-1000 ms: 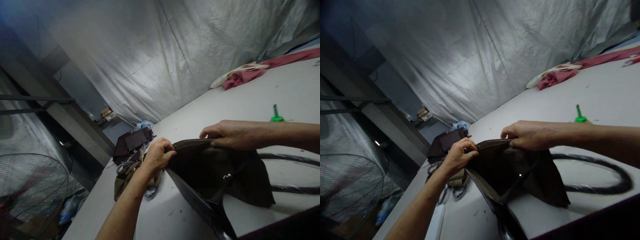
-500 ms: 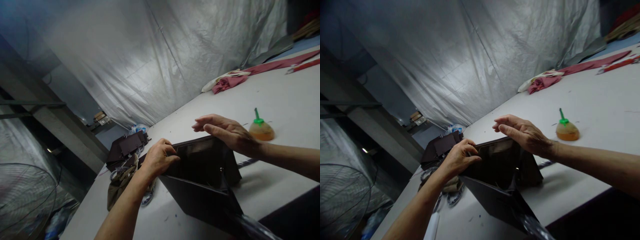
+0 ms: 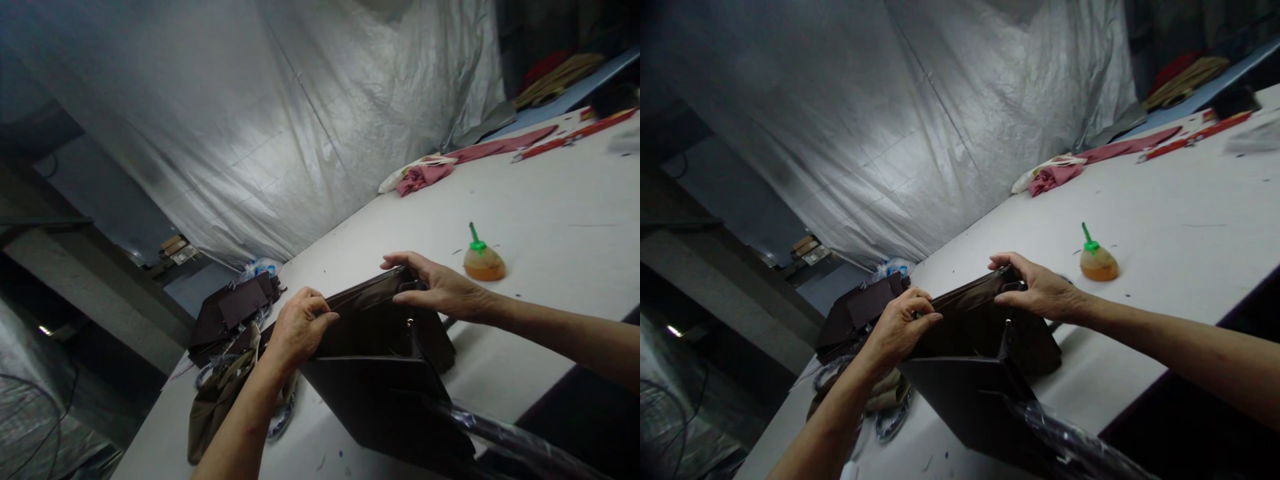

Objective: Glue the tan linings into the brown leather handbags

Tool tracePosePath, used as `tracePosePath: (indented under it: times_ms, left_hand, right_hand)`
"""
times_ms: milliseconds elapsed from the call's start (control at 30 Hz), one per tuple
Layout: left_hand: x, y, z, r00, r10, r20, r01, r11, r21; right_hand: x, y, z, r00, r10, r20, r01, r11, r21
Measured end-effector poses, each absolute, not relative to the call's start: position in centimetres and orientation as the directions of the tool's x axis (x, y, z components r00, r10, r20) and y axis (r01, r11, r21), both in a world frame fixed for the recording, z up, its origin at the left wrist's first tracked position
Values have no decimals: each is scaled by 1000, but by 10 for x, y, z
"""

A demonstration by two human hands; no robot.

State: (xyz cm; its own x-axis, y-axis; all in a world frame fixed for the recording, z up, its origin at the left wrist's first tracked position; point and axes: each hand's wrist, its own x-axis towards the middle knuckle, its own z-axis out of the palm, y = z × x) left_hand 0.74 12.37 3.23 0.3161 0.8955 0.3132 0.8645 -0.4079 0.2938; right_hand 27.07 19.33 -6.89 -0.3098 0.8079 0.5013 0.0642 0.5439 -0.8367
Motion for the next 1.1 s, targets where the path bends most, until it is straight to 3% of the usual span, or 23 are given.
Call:
tracePosePath:
  times_ms: [233,400,700,967,1100]
  left_hand:
    - [1,124,30,236,910,342,814,-377,442]
    - [3,124,30,113,937,330,877,-250,411]
    - [3,127,26,93,924,371,916,-225,332]
    - [6,123,29,59,927,369,931,-185,314]
    - [7,123,30,22,931,364,939,-144,312]
  right_hand:
    - [267,205,-66,-289,853,434,-33,445,-895]
    - [264,204,-65,-223,877,426,-81,419,-904]
    - [260,206,-52,-240,880,409,-43,411,-911]
    - [257,202,-44,-217,742,635,193,670,-717]
    - [257,199,-33,-349,659,666,281,752,-596]
